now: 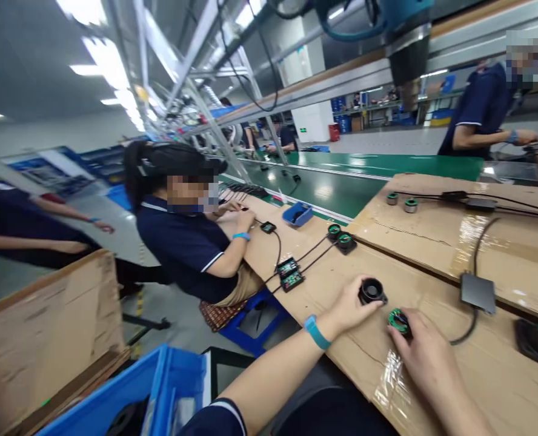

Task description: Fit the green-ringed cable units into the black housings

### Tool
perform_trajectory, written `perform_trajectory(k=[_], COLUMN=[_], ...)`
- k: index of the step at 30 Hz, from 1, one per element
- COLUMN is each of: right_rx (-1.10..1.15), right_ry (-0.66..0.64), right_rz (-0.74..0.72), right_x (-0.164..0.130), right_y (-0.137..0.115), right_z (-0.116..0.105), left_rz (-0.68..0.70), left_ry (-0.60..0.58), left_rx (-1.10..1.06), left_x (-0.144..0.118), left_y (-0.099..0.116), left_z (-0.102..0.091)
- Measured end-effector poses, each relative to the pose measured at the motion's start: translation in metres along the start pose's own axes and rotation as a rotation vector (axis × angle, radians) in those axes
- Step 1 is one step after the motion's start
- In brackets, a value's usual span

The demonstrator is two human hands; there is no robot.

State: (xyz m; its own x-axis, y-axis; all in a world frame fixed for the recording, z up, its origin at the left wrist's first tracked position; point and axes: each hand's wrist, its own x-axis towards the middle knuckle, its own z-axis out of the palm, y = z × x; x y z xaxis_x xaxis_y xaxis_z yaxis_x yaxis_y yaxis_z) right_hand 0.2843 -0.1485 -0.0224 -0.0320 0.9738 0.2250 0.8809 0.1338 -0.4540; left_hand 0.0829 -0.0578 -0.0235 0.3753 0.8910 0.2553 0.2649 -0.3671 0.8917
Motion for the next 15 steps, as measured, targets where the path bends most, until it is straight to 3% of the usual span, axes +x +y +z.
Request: perform_trajectory(k=[3,7,13,15], right_rx=[-0.043,-0.031,0.136,0.172], right_ry=[0.021,0.053,0.445,0.51], right_rz=[-0.026,-0.044,-0.113,-0.147], right_x=[0.002,-0.001,0.005,0.006], right_y=[0.004,-0.011,-0.04,-0.049], right_z=[0.002,-0.009,-0.025,-0.028], left_rz=[-0.009,0.006,0.092,0.155], left_ry=[0.043,0.05,0.114,0.13], left_rx=[0.004,-0.03,0.001,0.039], left_x=[0.001,-0.004,-0.006,-0.006], left_y=[-0.001,-0.001,-0.011,-0.012], left_z=[0.0,0.003,0.004,0.004])
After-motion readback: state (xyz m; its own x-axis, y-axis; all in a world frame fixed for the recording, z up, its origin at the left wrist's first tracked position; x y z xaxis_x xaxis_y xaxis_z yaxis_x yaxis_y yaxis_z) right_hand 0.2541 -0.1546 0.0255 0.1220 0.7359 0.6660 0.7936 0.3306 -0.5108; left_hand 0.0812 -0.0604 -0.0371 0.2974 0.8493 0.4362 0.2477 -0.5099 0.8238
